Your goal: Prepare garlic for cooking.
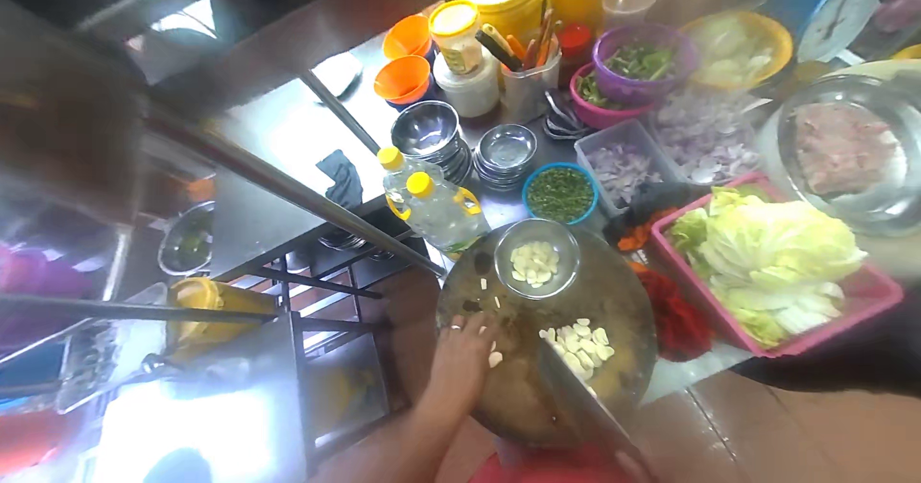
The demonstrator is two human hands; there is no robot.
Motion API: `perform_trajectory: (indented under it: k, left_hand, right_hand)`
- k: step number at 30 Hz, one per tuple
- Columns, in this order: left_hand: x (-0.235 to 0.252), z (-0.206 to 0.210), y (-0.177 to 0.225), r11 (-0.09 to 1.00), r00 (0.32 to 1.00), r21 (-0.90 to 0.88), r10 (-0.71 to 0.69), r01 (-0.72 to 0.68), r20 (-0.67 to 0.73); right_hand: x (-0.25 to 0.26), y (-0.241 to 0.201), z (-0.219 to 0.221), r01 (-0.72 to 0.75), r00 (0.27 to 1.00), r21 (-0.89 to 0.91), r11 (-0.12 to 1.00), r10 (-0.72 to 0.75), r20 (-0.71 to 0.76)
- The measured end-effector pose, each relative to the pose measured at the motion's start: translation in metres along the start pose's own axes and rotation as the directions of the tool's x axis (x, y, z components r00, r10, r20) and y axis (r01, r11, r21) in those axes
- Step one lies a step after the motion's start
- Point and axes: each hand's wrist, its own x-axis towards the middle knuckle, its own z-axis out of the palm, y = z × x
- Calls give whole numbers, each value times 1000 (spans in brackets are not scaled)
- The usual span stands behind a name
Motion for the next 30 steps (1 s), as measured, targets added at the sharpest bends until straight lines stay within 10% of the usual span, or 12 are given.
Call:
perform_trajectory:
  k: [7, 12, 19, 30]
  left_hand:
    - [25, -11, -23, 978, 960, 76, 173, -193, 219]
    - [15, -4, 2, 954, 960, -110, 271, -277, -66]
    - [-24, 89, 38, 763, 733, -96, 566, -639, -378]
    - [-25, 87, 28, 768, 744, -100, 566, -632, -354]
  right_hand:
    - [17, 6, -1, -99, 989, 36, 994, 102, -106]
    - [1, -3, -7, -87, 992, -3, 996, 86, -96]
    - [-9, -27, -13, -135, 990, -140, 981, 128, -59]
    - [-18, -40, -15, -93, 994, -280, 955, 104, 27]
